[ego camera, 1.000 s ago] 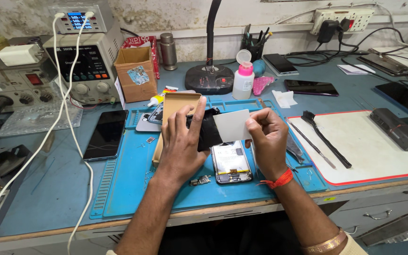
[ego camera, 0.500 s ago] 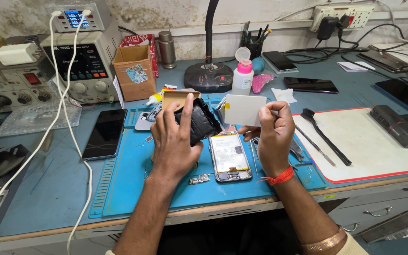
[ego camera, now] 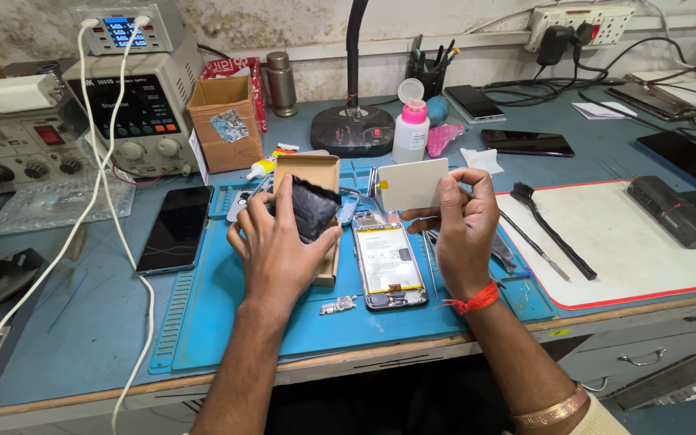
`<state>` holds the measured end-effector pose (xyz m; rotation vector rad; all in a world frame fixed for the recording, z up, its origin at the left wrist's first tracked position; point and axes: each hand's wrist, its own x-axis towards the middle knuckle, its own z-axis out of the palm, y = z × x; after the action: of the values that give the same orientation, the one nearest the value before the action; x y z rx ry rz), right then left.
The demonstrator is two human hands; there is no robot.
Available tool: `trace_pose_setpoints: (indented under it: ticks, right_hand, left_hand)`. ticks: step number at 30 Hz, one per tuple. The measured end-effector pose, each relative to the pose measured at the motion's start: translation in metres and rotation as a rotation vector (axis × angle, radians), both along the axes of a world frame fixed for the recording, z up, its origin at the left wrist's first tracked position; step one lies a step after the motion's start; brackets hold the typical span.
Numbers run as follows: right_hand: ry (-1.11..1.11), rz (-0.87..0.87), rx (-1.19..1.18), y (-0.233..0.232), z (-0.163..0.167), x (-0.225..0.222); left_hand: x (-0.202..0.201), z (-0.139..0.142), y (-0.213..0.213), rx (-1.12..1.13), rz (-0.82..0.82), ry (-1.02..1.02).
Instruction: The person pries open a smartphone on a repair mat using a pry tool, then opens a small cardboard box and removes a new phone part from a plastic bag. They place the part on the phone and continue working on the phone's internals with their hands and small tools.
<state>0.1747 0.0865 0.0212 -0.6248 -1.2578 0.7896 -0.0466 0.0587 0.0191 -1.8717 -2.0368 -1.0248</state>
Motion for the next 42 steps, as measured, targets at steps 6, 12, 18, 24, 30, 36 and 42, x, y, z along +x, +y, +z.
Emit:
trace_pose_setpoints:
  ticks: [6, 12, 18, 24, 30, 36, 42]
  right_hand:
    - [-0.008, 0.057, 0.007, 0.000, -0.001, -0.001]
    - [0.003, 0.151, -0.014, -0.002, 0.002, -0.004]
    - [-0.089, 0.161, -0.017, -0.003, 0.002, -0.005]
    - [-0.104, 0.128, -0.002, 0.001, -0.006, -0.005]
    - [-0.087, 0.070, 0.036, 0.001, -0.009, -0.005]
    - [-0.361, 0.091, 0.339, -0.013, -0.003, -0.006]
    - [-0.495, 0.106, 0.364, -0.017, 0.003, -0.009]
  left_hand:
    - [0.009, 0.009, -0.010, 0.367, -0.293, -0.187]
    - [0.038, 0.007, -0.008, 0.106, -0.672, -0.777]
    - [0.033, -0.002, 0.006, 0.115, -0.801, -1.057]
    - [0.027, 0.002, 0.001, 0.194, -0.599, -1.004]
    - [0.026, 0.007, -0.008, 0.261, -0.495, -0.778]
    - [0.022, 0.007, -0.002, 0.201, -0.714, -1.064]
    - [0.018, -0.003, 0.005, 0.187, -0.807, -1.263]
